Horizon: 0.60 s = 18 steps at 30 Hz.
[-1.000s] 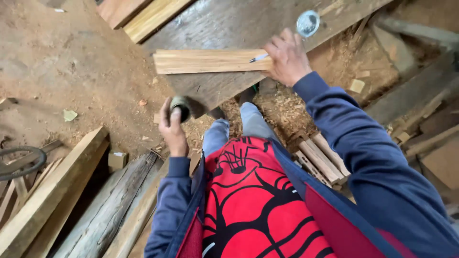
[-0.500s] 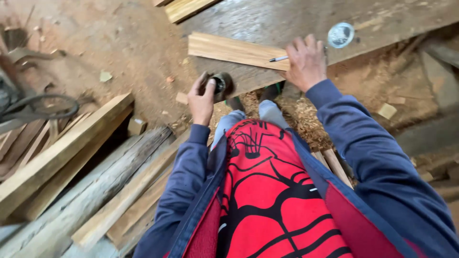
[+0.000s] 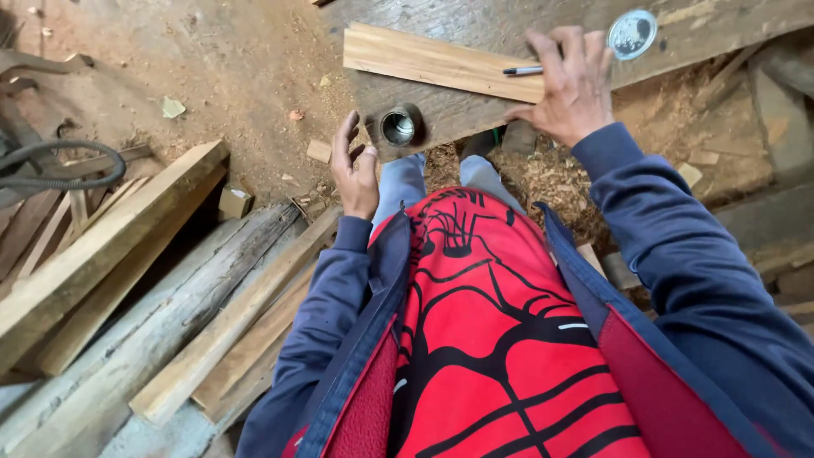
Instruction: The person uses a cylindrical tin can as a template to draw circular outlines on a wooden plank with a black marker. They repeatedly reposition the can along the plank to mark multiple circles.
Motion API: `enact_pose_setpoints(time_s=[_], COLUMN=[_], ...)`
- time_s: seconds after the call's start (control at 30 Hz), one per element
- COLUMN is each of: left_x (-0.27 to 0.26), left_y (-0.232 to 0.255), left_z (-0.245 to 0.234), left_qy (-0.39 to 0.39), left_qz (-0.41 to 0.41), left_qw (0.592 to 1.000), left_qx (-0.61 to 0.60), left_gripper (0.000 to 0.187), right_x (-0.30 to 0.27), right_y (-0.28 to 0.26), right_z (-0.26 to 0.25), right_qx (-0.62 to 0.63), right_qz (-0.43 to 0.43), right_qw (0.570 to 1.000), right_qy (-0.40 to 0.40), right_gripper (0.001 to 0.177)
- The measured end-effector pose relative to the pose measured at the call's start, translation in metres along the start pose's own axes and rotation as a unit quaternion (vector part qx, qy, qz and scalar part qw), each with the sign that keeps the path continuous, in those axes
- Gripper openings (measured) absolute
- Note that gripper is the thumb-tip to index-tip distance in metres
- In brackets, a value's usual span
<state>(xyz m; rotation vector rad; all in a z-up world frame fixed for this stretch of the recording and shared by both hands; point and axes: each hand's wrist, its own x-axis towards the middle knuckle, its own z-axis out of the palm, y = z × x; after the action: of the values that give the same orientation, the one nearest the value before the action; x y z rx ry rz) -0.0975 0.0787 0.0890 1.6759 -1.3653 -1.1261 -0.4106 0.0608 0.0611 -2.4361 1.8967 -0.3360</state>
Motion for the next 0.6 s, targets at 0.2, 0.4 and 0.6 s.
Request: enact_pose_setpoints(time_s=[0.2,0.4,0.6], left_x=[0.012,0.057,0.135], left_y=[-0.011,-0.002,0.087], left_z=[-0.024,-0.061,-0.027], left_qy=[-0.08,-0.023,-0.276], left_qz=[0.115,0.189,0.367], left_qw=[0.987,0.976,0.826], left_qx=[0.085,0.106,0.327], left_gripper=[0.055,0.041,0.1], right_x=[0.012,0.021,0.018], right_y=[-0.024,-0.023,-0.026], right_z=[-0.002,-0.023,-0.095], right_qx=[-0.014,0.098,0.085], right_qz=[0.013,0.072,0.138], right_qw=[0.999,0.991,0.981], right_qy=[-0.04,-0.06,-0.106], right_gripper=[0.061,0.058,0.045])
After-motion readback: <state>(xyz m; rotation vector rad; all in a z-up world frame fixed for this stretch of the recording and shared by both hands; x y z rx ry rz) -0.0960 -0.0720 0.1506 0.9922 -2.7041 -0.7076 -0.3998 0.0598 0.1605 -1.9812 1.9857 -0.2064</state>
